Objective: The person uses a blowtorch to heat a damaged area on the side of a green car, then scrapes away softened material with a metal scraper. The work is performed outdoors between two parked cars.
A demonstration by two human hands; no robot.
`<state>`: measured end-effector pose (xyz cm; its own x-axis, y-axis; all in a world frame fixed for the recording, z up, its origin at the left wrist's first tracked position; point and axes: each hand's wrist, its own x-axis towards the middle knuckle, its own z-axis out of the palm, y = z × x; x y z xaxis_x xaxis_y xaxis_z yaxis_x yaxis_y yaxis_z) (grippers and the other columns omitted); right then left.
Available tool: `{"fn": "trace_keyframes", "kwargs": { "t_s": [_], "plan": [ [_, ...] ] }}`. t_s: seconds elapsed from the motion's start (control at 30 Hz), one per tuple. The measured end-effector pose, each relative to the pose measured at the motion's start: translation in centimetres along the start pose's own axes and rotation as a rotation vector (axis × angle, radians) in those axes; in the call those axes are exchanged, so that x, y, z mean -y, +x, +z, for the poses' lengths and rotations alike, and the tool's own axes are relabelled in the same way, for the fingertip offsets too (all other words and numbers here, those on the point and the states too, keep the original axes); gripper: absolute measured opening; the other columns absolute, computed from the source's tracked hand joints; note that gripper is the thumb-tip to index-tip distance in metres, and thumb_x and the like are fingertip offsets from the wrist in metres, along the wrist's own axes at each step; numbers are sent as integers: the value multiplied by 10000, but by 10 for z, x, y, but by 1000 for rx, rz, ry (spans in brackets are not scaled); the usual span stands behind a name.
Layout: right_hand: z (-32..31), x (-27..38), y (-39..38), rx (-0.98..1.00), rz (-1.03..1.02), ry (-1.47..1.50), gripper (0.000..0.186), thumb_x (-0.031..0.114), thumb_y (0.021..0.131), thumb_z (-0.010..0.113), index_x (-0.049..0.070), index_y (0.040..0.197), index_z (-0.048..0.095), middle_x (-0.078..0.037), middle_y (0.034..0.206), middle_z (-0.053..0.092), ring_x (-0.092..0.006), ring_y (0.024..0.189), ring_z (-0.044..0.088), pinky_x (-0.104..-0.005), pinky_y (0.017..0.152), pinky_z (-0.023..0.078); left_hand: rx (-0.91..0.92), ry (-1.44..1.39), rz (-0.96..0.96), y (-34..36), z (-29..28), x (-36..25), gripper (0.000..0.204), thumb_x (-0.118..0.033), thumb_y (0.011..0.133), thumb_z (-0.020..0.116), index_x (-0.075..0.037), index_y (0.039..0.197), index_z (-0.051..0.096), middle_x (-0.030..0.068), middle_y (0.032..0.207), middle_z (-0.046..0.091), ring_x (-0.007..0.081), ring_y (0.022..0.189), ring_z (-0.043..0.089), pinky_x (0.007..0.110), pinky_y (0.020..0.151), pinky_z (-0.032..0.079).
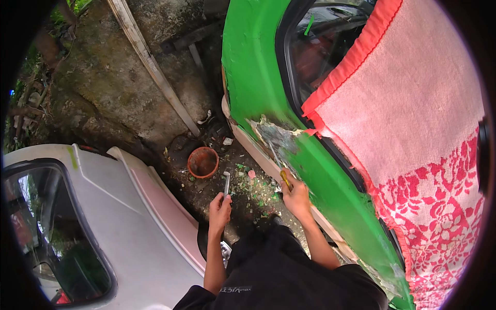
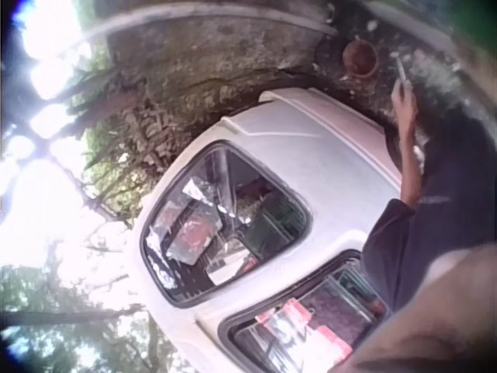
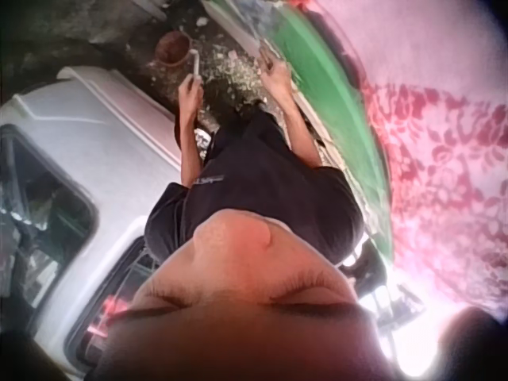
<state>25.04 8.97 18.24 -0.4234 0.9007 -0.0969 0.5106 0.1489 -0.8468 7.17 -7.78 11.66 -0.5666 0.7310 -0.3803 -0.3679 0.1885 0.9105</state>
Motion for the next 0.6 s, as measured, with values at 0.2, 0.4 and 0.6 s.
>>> {"fn": "trace_keyframes", "kwargs": {
  "t_s": [0.2,0.4,0.6],
  "plan": [
    [59,-42,66,-52,-92,-92,387,139,907,603,56,1285,602,-282,781,636,-402,710,666,-447,684,506,50,-15,-50,3,5,5,249,-274,1007,551,-89,846,509,-86,526,339,7,396,287,219,359,193],
    [64,-26,44,-53,-27,-22,400,116,909,600,53,1304,583,-280,806,642,-389,690,659,-428,677,505,26,8,-30,5,-3,0,256,-276,1007,553,-91,838,504,-88,527,342,14,397,298,218,363,199],
    [19,-6,0,-58,8,-31,412,72,898,587,29,1307,564,-285,749,616,-422,716,655,-450,662,494,39,2,-42,18,-7,11,253,-269,1012,543,-84,846,500,-78,520,328,11,379,271,220,337,173]
  ]
}}
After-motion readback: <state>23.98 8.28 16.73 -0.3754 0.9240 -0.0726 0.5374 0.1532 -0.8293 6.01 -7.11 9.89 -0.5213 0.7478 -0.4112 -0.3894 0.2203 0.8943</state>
